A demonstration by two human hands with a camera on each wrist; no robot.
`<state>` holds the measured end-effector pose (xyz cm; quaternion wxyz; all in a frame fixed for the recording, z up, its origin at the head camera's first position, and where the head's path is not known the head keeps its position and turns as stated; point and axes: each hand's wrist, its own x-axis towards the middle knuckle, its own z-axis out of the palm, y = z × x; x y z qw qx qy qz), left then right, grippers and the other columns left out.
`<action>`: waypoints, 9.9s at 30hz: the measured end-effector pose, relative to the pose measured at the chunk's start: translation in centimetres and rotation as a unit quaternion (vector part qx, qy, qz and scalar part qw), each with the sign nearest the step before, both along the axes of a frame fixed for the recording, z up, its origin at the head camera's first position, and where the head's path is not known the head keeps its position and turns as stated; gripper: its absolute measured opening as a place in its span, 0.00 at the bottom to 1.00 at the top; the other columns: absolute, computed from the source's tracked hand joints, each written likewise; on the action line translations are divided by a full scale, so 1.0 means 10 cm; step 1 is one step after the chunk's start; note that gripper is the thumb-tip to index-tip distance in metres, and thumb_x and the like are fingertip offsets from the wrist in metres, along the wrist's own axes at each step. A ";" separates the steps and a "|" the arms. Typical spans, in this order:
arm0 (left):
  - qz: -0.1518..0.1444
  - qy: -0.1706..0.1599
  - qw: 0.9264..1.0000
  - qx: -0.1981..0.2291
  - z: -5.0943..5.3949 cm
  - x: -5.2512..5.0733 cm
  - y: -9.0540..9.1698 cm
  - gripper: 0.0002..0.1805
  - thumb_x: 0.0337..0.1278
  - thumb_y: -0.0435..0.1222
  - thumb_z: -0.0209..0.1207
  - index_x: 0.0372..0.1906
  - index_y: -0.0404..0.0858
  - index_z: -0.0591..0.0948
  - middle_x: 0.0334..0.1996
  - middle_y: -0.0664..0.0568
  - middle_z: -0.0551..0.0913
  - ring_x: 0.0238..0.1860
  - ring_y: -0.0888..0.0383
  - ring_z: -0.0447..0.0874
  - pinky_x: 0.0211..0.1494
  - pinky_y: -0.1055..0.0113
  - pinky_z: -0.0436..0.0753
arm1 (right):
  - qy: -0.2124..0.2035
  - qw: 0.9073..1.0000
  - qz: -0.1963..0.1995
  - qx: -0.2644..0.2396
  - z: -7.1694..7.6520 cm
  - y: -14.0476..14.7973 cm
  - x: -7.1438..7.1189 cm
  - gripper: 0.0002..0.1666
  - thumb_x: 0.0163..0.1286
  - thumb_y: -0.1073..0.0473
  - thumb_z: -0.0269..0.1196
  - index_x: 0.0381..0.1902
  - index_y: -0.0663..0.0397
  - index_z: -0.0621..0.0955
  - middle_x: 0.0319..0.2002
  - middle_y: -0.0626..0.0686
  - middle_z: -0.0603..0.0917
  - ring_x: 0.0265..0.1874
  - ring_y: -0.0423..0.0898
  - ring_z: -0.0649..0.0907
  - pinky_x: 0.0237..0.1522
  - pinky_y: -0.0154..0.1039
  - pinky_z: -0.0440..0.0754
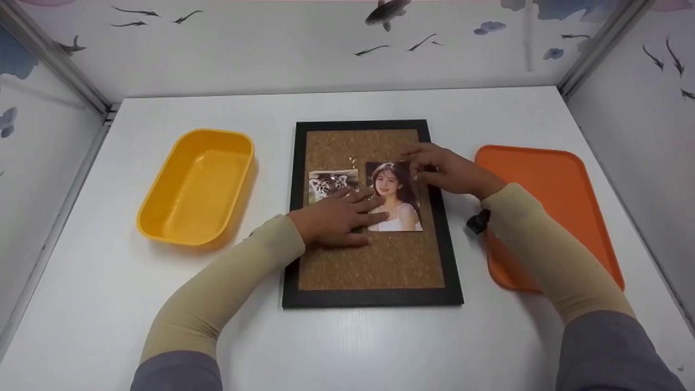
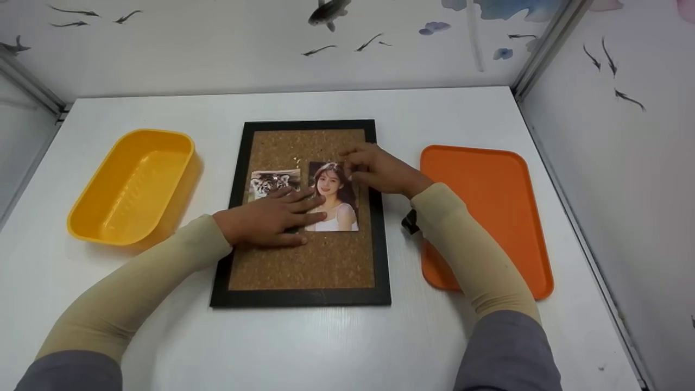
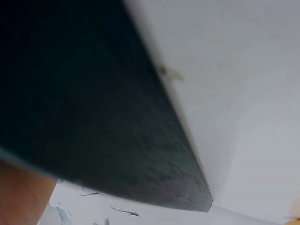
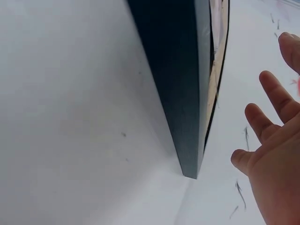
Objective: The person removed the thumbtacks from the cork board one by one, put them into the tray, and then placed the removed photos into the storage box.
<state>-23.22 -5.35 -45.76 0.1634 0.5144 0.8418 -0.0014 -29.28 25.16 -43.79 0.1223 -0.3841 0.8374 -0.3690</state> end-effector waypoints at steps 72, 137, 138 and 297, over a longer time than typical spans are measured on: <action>0.007 -0.004 1.000 -0.002 -0.01 0.00 0.00 0.36 0.73 0.64 0.32 0.80 0.61 0.44 0.80 0.59 0.38 0.79 0.55 0.29 0.77 0.50 0.40 | -0.120 0.950 -0.266 0.112 -0.01 1.70 0.85 0.18 0.76 0.55 0.59 0.59 0.54 0.77 0.65 0.53 0.74 0.63 0.47 0.68 0.51 0.27 0.70; 0.010 -0.011 1.000 0.005 -0.03 -0.02 0.00 0.36 0.72 0.65 0.32 0.79 0.62 0.44 0.80 0.60 0.37 0.78 0.54 0.27 0.77 0.50 0.37 | -0.125 0.966 -0.209 0.089 -0.19 1.79 0.77 0.07 0.71 0.66 0.63 0.46 0.57 0.82 0.65 0.56 0.65 0.68 0.55 0.56 0.63 0.55 0.57; 0.010 -0.011 1.000 0.005 -0.04 -0.02 0.01 0.36 0.72 0.65 0.32 0.79 0.62 0.44 0.80 0.59 0.37 0.78 0.54 0.27 0.77 0.50 0.37 | -0.126 0.965 -0.210 0.091 -0.18 1.78 0.77 0.07 0.71 0.66 0.63 0.46 0.57 0.82 0.65 0.56 0.65 0.68 0.55 0.56 0.63 0.54 0.57; 0.012 -0.015 1.000 0.007 -0.01 -0.03 -0.03 0.36 0.72 0.64 0.33 0.79 0.62 0.45 0.80 0.59 0.37 0.79 0.55 0.28 0.77 0.49 0.39 | 0.122 0.974 -0.075 0.175 -0.16 0.10 0.20 0.23 0.68 0.50 0.68 0.53 0.59 0.82 0.64 0.64 0.73 0.64 0.62 0.69 0.67 0.59 0.63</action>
